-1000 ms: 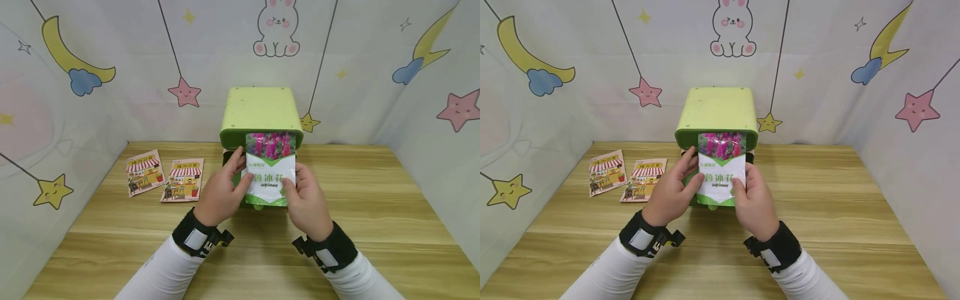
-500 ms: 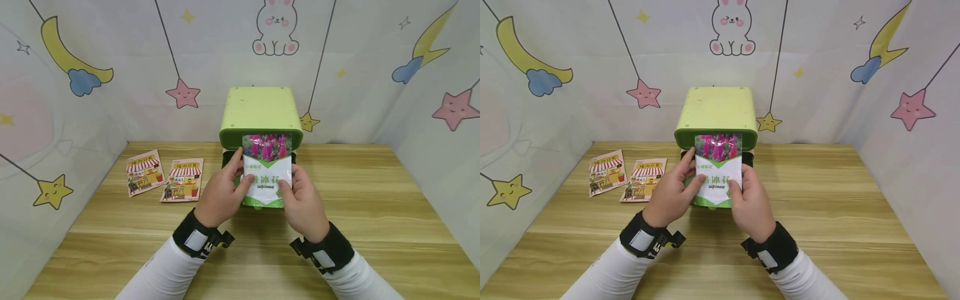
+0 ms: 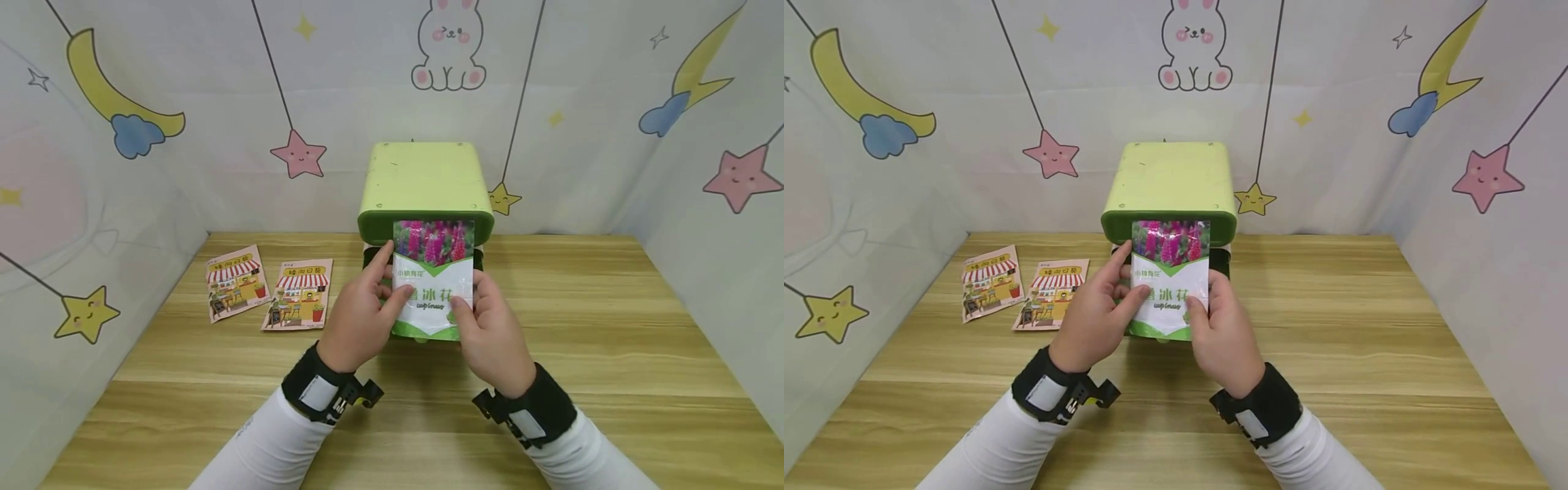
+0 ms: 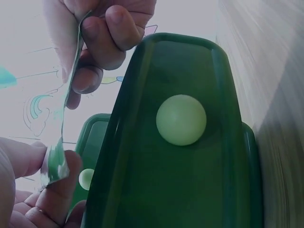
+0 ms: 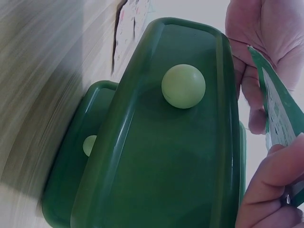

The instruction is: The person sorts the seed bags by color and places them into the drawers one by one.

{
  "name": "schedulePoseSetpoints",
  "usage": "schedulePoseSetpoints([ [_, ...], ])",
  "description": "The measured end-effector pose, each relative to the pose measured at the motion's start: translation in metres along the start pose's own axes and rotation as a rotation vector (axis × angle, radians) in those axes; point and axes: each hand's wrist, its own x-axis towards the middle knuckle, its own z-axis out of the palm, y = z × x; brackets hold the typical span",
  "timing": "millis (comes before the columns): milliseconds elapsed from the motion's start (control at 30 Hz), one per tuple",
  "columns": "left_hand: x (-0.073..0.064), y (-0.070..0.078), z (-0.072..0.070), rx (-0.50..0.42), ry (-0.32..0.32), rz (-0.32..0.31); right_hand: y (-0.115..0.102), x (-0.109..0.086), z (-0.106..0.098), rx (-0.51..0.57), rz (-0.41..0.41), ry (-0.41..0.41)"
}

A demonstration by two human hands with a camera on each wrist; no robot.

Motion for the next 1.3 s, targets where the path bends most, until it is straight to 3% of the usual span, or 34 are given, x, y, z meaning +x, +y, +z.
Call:
schedulePoseSetpoints([
  [433,0.001,0.001,-0.001,-0.063,0.018,-0.073,0.001,0.000,-0.001,-0.025,0.018,0.000],
  [700,0.002,0.002,-0.003,-0.084,0.024,-0.083,0.000,0.000,-0.004,0.007,0.025,-0.009],
  [1000,0.002,-0.001,-0.007,-0.098,0.040,-0.099,-0.028,0.000,-0.004,-0.060,0.014,0.046],
  [1300,0.004,-0.002,-0.012,-0.100,0.036,-0.118,-0.016,0.004,-0.013,-0.114,-0.015,0.083],
])
